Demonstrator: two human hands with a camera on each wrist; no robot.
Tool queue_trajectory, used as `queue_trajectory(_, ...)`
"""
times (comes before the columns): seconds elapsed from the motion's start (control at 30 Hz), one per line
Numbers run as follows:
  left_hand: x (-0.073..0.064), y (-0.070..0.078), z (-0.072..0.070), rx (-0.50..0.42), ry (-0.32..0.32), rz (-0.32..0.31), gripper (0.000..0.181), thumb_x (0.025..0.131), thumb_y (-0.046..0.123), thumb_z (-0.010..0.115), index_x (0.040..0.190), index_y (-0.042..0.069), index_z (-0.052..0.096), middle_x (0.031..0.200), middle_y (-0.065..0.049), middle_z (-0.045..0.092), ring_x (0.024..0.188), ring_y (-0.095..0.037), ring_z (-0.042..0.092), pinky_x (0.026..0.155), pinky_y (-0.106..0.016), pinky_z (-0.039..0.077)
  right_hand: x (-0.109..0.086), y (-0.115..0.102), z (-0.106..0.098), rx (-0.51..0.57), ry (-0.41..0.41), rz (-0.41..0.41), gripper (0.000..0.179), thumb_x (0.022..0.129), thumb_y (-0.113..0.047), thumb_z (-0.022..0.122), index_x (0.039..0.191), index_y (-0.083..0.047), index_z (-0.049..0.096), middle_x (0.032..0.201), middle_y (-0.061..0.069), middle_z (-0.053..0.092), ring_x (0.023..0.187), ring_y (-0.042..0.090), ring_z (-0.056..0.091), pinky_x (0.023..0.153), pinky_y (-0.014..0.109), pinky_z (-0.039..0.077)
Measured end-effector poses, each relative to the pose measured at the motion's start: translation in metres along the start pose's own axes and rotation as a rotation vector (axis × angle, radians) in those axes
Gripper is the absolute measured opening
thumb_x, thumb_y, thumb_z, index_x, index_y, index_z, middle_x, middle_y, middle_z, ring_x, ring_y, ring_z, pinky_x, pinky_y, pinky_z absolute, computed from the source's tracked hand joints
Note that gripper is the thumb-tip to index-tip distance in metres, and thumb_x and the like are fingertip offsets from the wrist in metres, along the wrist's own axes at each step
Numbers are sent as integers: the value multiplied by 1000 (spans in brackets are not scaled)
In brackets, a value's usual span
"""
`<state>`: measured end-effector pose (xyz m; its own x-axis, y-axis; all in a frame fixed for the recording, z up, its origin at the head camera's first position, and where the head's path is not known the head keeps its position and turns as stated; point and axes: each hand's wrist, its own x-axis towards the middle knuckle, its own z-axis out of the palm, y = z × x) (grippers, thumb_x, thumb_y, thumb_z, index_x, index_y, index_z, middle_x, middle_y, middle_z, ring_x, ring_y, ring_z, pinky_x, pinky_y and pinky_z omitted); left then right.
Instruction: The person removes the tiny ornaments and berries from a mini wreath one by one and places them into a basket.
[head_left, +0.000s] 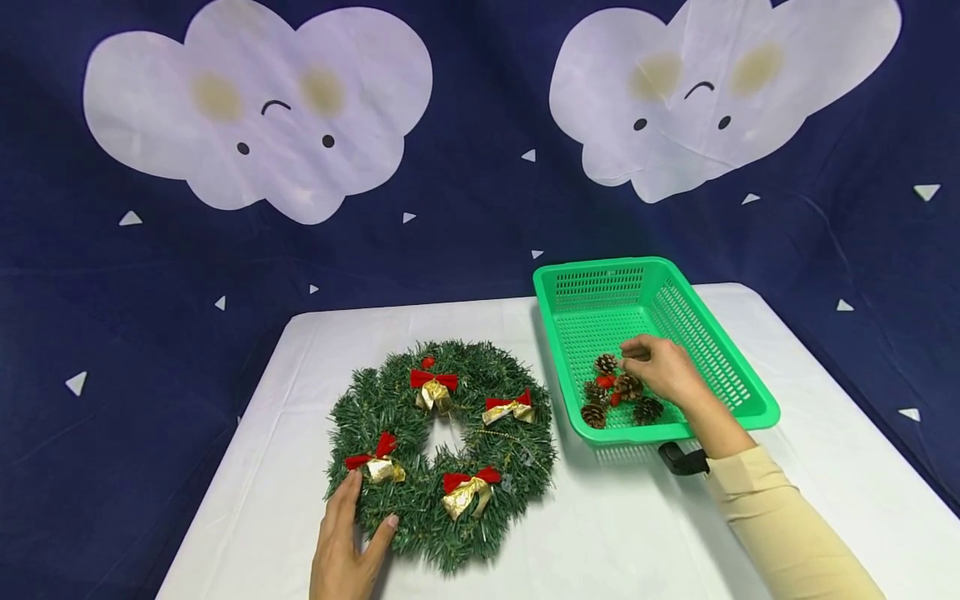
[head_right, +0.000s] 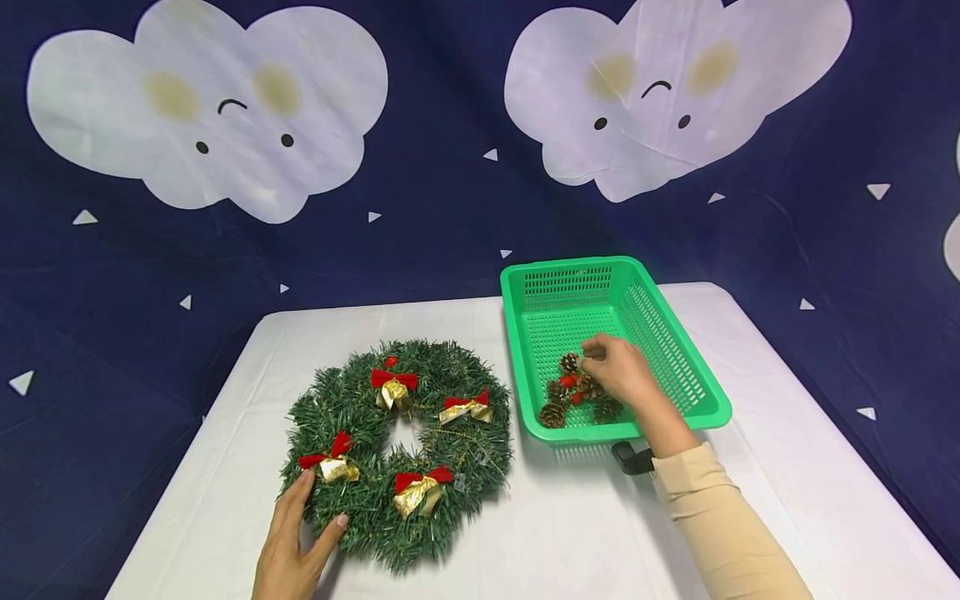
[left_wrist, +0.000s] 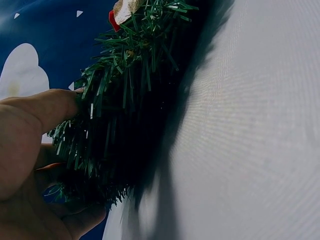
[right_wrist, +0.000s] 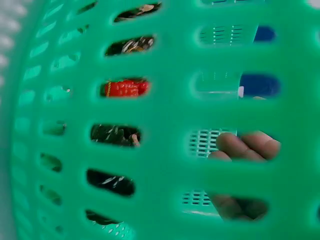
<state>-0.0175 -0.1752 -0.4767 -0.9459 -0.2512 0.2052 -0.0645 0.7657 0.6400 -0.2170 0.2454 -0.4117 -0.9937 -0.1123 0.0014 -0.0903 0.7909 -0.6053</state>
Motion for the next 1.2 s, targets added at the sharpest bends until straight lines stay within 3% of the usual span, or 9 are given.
queue_trajectory(0.13, 0, 0, 0, 0, 5, 8, 74, 82, 26, 73, 144, 6, 37, 145, -14, 38, 128, -41, 40, 92, -62, 42, -3, -9, 0, -1, 41, -21, 40, 91, -30, 61, 122, -5, 59, 117, 20, 65, 102, 36, 63, 80, 46, 54)
queue_trajectory(0.47, 2, 1, -1, -12, -32, -23, 76, 84, 30, 71, 146, 7, 35, 148, -14, 36, 130, -42, 37, 95, -63, 40, -5, -45, 9, 40, 105, -120, 32, 91, -24, 62, 119, -10, 62, 115, 13, 68, 104, 34, 63, 84, 48, 52)
queue_trajectory(0.73, 1, 0, -1, -14, -30, -24, 75, 84, 30, 71, 146, 8, 35, 148, -14, 36, 131, -41, 38, 96, -63, 39, -7, -67, 19, 77, 89, -171, 31, 90, -24, 64, 118, -11, 62, 113, 11, 69, 100, 30, 65, 82, 45, 53)
queue_trajectory(1.2, 0, -1, -2, -22, -22, -11, 76, 83, 29, 71, 146, 8, 35, 147, -14, 37, 130, -41, 38, 95, -63, 40, -13, -109, 34, 136, 55, -243, 29, 89, -26, 64, 116, -15, 64, 112, 5, 70, 106, 28, 63, 85, 46, 53)
